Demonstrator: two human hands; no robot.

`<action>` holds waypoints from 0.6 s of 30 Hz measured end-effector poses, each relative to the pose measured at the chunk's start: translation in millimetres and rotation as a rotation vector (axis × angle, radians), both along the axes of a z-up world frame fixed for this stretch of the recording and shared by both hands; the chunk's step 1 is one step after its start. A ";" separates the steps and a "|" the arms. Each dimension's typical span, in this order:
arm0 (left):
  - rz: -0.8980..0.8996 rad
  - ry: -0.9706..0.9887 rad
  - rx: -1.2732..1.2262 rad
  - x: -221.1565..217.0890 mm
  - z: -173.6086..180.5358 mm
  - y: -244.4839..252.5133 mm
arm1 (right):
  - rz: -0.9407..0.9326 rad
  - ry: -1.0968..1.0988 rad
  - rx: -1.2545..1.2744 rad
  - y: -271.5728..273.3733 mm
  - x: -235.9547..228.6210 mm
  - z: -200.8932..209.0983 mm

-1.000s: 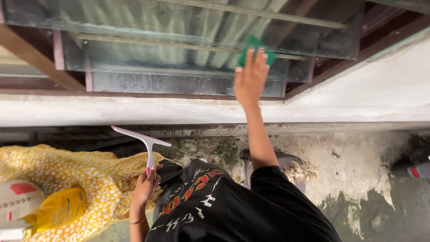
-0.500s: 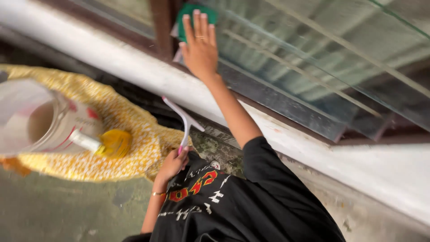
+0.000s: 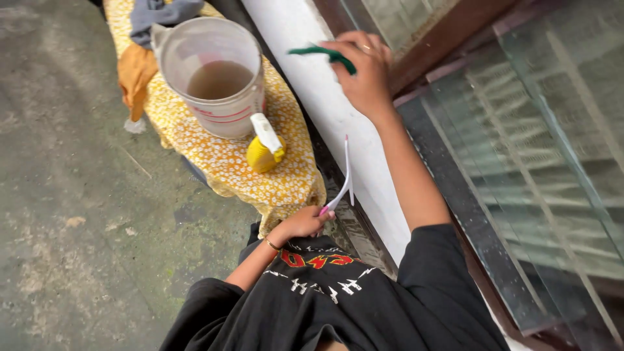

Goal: Cleaning individual glass panes of a jalousie window using a squeegee, sponge, and a bucket of water.

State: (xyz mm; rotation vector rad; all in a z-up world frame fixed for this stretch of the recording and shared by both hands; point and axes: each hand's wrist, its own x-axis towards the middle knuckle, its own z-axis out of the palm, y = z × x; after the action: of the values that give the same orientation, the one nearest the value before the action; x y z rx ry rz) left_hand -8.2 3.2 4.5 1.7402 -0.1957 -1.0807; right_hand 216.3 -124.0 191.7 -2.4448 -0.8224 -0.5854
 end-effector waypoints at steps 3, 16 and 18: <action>0.018 0.023 0.017 0.2 2.9 9.4 | 0.269 -0.007 0.046 68.5 29.4 7.0; 0.049 -0.041 -0.026 0.3 -2.5 30.6 | 0.442 0.234 -0.098 148.8 79.2 -47.4; 0.072 -0.029 -0.024 -1.4 -4.4 31.8 | 0.423 -0.098 -0.165 139.2 78.5 -33.8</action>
State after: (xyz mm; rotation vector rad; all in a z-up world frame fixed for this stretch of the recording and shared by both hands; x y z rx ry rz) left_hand -9.6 35.0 0.1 1.7295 -0.1615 -0.9978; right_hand 294.8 15.2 157.9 -2.2929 -1.4302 -0.4936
